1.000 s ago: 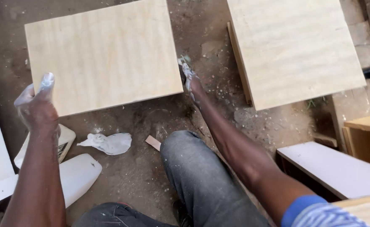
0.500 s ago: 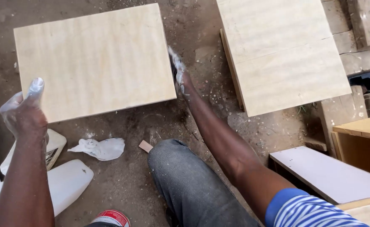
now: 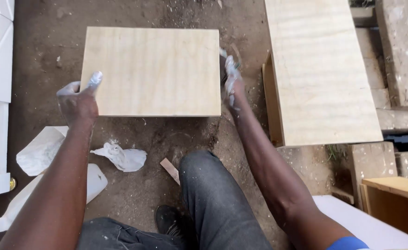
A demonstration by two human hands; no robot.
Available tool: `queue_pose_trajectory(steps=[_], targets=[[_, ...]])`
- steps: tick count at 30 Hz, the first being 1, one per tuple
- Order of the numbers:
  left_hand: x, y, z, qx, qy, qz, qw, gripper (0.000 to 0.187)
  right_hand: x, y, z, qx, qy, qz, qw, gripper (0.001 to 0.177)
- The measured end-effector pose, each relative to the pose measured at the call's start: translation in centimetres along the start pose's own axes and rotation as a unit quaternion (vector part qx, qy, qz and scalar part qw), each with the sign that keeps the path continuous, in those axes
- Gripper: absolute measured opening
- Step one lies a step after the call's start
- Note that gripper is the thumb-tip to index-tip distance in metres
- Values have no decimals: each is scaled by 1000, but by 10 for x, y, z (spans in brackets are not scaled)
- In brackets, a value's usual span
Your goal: The person kneels on the ground and sands a rectangular wooden board using a sanding block. They work on the top surface and then flip the board to sand the edges and sides.
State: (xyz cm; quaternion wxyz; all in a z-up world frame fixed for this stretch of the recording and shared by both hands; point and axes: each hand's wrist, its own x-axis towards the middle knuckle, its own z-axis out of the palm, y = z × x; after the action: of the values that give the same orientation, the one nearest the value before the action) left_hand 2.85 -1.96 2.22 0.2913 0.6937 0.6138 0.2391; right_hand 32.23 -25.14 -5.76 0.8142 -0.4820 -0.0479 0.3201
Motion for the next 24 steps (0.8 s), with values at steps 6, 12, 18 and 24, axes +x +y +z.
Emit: queue_pose_trajectory(steps=[6,12,18,24], targets=[[-14,22,-15,-14,-24,-11,1000,55,44,-84,55,238,54,-129,961,57],[-8,7,-12,-31,-58,-100,993,60,1,5,148,84,-68,34,994,39],[-1,-24,-3,16,10,-10,1000,51,-48,31,213,-86,-159,-86,980,24],[-14,3,-38,-173,40,18,984,71,-44,43,210,-149,-170,-117,967,29]])
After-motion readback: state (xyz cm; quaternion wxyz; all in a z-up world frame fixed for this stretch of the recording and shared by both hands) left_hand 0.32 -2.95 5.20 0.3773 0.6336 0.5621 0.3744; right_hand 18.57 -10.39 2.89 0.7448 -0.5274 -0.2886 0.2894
